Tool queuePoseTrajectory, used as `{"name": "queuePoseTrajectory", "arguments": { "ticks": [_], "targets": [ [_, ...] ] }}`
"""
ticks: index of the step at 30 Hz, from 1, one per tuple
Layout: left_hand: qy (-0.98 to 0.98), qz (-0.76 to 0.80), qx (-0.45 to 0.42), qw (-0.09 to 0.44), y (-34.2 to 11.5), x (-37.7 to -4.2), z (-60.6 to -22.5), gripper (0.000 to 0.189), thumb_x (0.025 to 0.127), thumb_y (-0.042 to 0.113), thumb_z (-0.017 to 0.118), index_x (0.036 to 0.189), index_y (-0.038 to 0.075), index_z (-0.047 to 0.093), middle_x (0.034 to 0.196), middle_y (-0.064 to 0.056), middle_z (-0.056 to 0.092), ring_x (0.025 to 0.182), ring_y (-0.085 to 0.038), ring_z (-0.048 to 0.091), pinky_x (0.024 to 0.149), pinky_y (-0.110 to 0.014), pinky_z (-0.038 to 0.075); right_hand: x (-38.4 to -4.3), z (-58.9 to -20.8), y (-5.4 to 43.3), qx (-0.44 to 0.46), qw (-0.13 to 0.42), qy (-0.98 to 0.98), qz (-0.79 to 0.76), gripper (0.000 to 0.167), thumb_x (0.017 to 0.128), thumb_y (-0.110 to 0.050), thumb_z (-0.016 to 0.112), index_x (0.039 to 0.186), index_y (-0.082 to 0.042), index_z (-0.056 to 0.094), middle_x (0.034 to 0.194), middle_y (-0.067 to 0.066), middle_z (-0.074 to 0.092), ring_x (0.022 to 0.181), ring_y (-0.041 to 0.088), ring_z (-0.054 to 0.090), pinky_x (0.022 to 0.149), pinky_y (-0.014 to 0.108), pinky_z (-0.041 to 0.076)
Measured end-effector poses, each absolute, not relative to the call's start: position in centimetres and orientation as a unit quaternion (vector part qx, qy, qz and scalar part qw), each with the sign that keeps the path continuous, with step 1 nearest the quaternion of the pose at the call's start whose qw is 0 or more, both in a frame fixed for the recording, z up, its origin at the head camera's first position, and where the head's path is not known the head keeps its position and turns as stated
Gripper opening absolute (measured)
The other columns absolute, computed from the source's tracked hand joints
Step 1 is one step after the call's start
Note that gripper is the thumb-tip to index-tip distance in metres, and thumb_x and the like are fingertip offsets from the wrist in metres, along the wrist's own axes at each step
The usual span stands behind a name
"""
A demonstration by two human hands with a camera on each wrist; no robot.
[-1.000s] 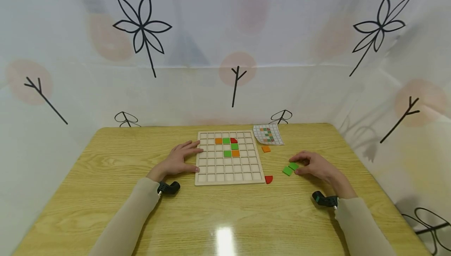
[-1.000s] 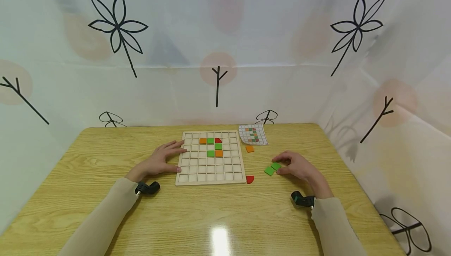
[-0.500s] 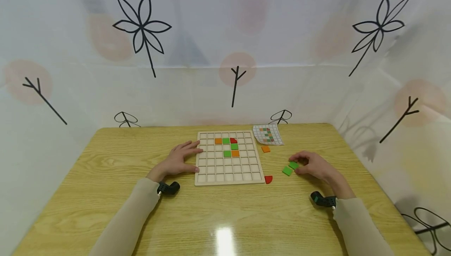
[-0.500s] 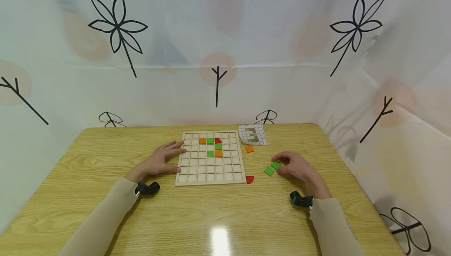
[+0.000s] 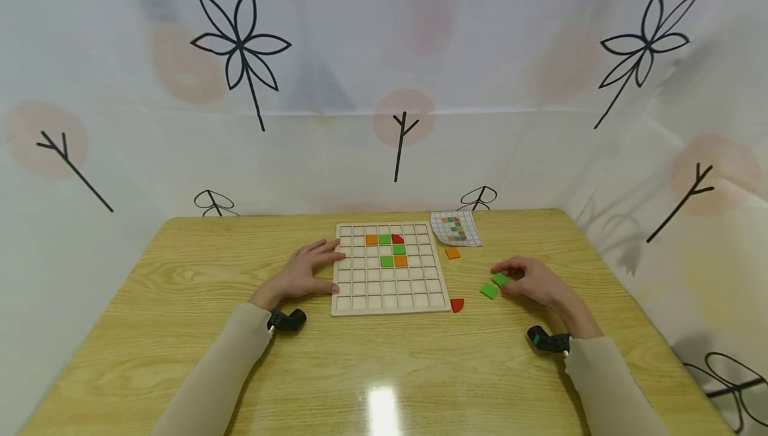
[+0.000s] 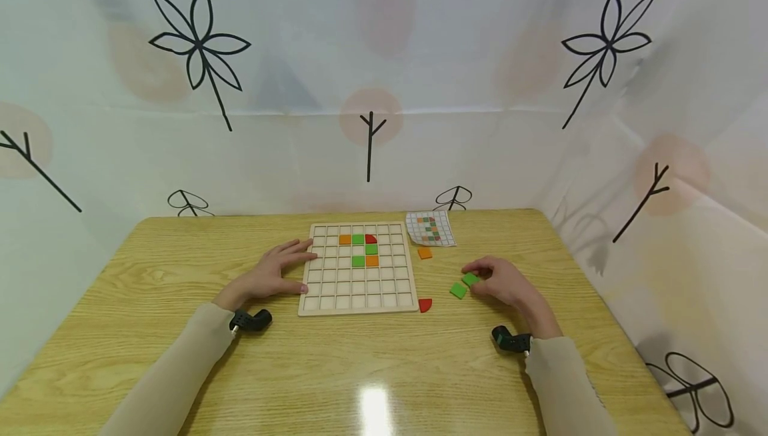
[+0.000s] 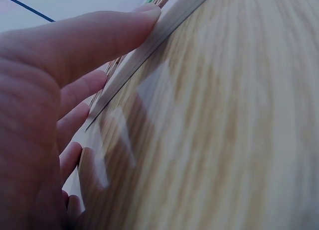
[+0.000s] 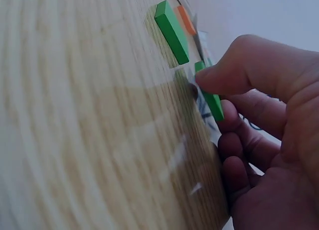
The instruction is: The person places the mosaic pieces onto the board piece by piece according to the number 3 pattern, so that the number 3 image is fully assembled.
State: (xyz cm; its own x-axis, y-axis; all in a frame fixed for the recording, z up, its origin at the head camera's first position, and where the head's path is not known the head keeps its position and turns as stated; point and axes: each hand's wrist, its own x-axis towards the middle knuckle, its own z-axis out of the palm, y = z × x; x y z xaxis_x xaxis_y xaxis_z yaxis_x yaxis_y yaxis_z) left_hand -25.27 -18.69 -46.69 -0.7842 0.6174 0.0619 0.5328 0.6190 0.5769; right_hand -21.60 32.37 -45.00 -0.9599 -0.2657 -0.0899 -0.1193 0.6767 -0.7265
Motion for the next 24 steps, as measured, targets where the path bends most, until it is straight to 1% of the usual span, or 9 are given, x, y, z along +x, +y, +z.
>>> {"name": "queuePoseTrajectory", "arguments": {
  "ticks": [6,14,19,24],
  "targets": [
    [0.896,0.297,0.322,0.07,-18.7,-25.2,-46.6,0.073,0.087,0.045,0.074,0.149,0.015,0.049,0.163,-0.006,0.025,0.15,-0.035,0.012,0.113,-0.065,0.007,-21.6,-45.0,32.3,-0.09,0.086,0.916,-0.381,0.041,0.08,-0.008,0.074,0.12,-0.002,0.069,0.11,0.011,0.063,0.091,0.022,0.053,0.077,0.033,0.046],
    [0.892,0.304,0.328,0.071,-18.7,-25.3,-46.7,0.072,0.089,0.042,0.074,0.149,0.012,0.049,0.163,-0.009,0.026,0.15,-0.037,0.012,0.112,-0.067,0.007,-21.5,-44.8,32.2,-0.087,0.073,0.918,-0.381,0.039,0.084,-0.01,0.07,0.122,-0.002,0.068,0.111,0.012,0.064,0.093,0.023,0.054,0.075,0.033,0.046],
    [0.892,0.306,0.325,0.073,-18.7,-25.2,-46.6,0.072,0.088,0.042,0.074,0.149,0.012,0.049,0.163,-0.009,0.026,0.15,-0.037,0.012,0.112,-0.067,0.007,-21.6,-44.4,31.8,-0.091,0.058,0.922,-0.372,0.037,0.086,-0.012,0.071,0.122,-0.002,0.069,0.112,0.013,0.065,0.096,0.024,0.057,0.076,0.035,0.047],
    [0.893,0.303,0.324,0.073,-18.8,-25.2,-46.6,0.073,0.088,0.043,0.074,0.149,0.013,0.049,0.163,-0.008,0.025,0.15,-0.036,0.012,0.113,-0.066,0.007,-21.7,-43.7,30.9,-0.108,0.044,0.929,-0.352,0.038,0.086,-0.013,0.072,0.121,0.0,0.068,0.11,0.014,0.065,0.097,0.027,0.06,0.08,0.04,0.05]
  ]
}}
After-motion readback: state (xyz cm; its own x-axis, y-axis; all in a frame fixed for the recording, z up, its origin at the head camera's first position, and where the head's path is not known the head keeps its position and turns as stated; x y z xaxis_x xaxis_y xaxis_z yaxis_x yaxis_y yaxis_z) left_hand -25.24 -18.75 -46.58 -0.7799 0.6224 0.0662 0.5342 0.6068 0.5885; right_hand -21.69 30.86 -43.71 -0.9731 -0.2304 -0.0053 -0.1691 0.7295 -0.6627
